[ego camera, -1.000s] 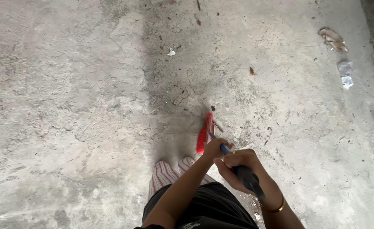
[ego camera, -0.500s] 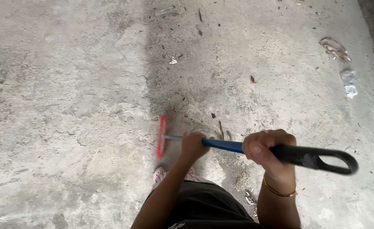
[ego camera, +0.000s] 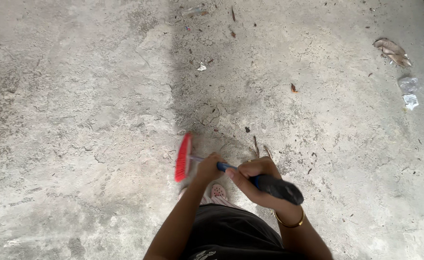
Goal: The person sweeps debris and dust on a concrete floor using a red-bristled broom.
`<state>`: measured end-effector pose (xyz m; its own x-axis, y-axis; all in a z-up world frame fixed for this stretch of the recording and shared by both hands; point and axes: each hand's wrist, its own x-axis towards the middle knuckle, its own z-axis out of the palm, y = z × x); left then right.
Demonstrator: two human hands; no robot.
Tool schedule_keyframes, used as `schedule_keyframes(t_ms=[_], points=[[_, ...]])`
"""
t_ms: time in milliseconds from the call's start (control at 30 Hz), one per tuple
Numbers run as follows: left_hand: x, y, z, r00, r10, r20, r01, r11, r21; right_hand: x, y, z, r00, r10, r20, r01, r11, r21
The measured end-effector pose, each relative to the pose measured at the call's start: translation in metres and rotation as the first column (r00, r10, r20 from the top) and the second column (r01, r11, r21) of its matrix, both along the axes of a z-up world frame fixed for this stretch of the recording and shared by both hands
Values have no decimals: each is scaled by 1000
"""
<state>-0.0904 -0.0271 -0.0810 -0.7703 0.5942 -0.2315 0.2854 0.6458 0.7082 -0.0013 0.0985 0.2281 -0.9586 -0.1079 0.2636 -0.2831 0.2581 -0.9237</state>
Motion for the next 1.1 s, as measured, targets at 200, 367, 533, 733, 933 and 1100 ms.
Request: schedule_keyframes(t_ms=[200, 367, 533, 733, 933, 1100], points=[[17, 47, 31, 989, -12, 146, -8, 991, 133, 2, -21, 26, 997, 67, 45, -75, 979, 191], [31, 61, 37, 988, -31, 152, -26, 934, 358, -7, -35, 20, 982, 126, 138, -156, 961, 227], [25, 86, 47, 995, 5, 101, -45, 914, 402, -9, -12, 23, 977, 150, -153, -108, 961, 254], [21, 96, 84, 986, 126, -107, -81, 931, 355, 4, 41, 56, 962, 184, -200, -179, 983, 42], [7, 44, 75, 981, 169, -96, -142, 960, 240, -12, 52, 37, 888, 180, -423, -369, 828, -422], [-11, -4, 25, 981, 190, -32, -189, 982, 21, -27, 51, -32, 926, 49, -373, -279, 754, -594]])
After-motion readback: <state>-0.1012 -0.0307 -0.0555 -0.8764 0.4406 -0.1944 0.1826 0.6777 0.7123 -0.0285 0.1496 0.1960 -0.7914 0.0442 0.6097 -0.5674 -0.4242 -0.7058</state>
